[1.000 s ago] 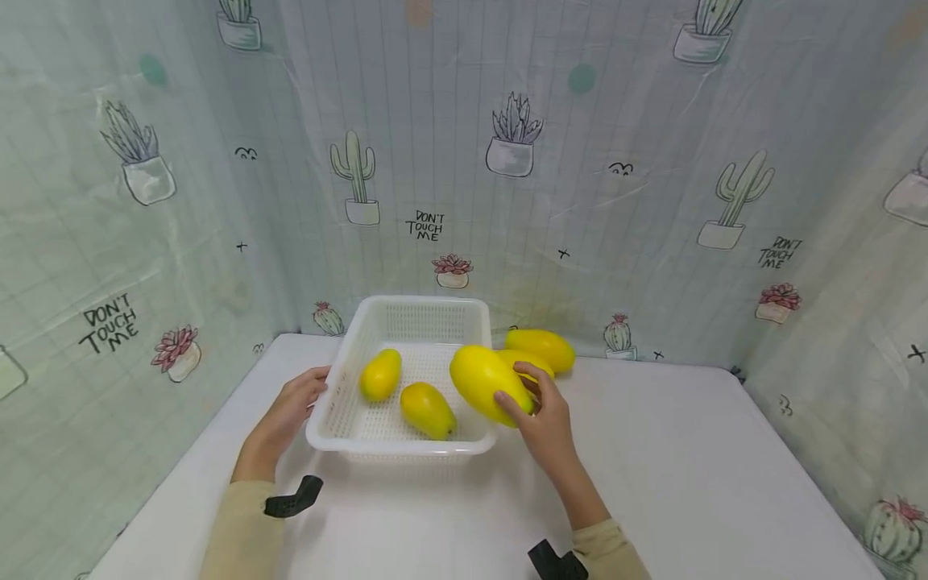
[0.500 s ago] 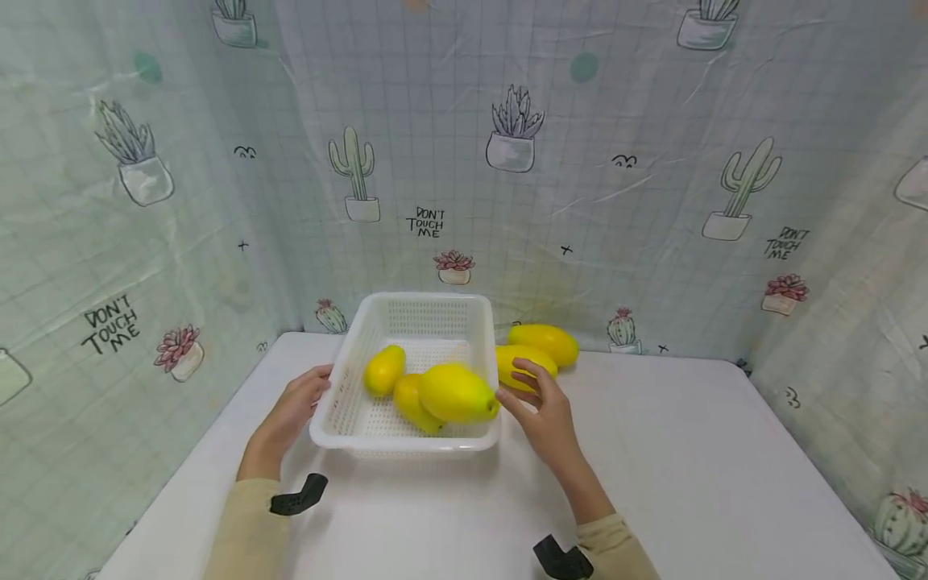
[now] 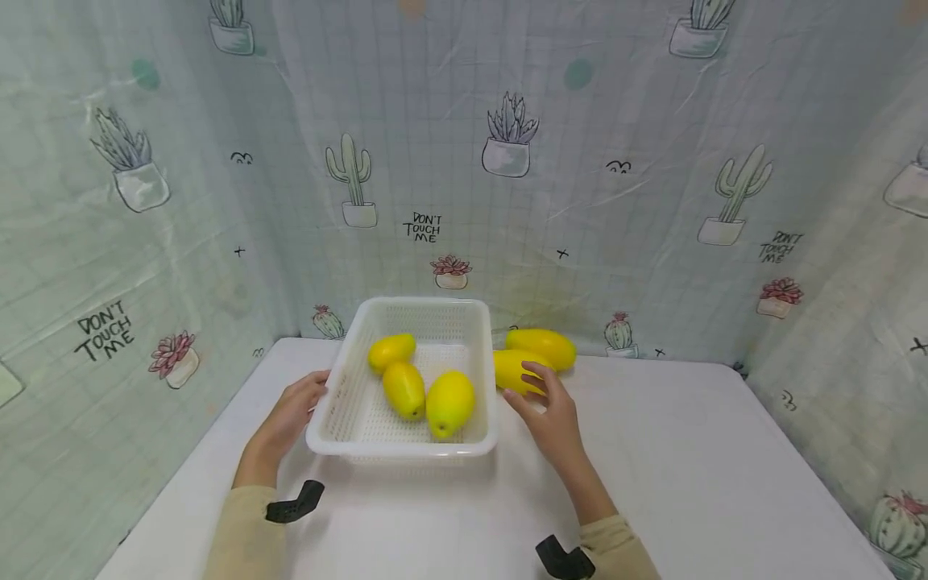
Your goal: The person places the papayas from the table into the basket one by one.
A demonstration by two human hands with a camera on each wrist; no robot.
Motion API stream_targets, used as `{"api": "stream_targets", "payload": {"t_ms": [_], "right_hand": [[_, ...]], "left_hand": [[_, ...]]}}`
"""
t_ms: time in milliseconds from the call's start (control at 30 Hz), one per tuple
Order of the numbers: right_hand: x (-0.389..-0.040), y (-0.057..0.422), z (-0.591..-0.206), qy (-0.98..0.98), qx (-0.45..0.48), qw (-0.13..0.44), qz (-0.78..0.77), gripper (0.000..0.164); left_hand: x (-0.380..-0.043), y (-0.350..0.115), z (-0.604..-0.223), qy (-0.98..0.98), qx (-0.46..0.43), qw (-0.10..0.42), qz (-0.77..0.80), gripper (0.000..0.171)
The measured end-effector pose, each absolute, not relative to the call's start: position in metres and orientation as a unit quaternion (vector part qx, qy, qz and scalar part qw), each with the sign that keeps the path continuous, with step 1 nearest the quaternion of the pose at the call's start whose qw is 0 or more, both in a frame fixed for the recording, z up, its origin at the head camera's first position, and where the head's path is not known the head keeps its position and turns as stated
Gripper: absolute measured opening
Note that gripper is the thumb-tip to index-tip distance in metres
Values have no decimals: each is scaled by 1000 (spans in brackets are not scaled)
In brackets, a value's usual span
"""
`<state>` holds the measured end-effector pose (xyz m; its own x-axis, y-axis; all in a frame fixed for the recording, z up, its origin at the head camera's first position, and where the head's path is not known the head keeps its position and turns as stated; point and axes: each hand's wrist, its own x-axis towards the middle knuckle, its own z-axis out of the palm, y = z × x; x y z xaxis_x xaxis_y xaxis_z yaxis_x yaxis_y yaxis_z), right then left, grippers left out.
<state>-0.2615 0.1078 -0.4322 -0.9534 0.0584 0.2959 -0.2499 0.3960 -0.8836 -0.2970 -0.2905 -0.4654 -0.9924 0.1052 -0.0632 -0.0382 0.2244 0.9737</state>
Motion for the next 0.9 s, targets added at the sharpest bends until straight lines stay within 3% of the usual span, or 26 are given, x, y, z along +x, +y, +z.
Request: {"api": "stream_targets", "payload": {"t_ms": [900], "right_hand": [[-272, 125, -453, -823, 36, 173, 540, 60]], "left_hand": [[-291, -291, -468, 795, 26, 50, 604, 49]]}}
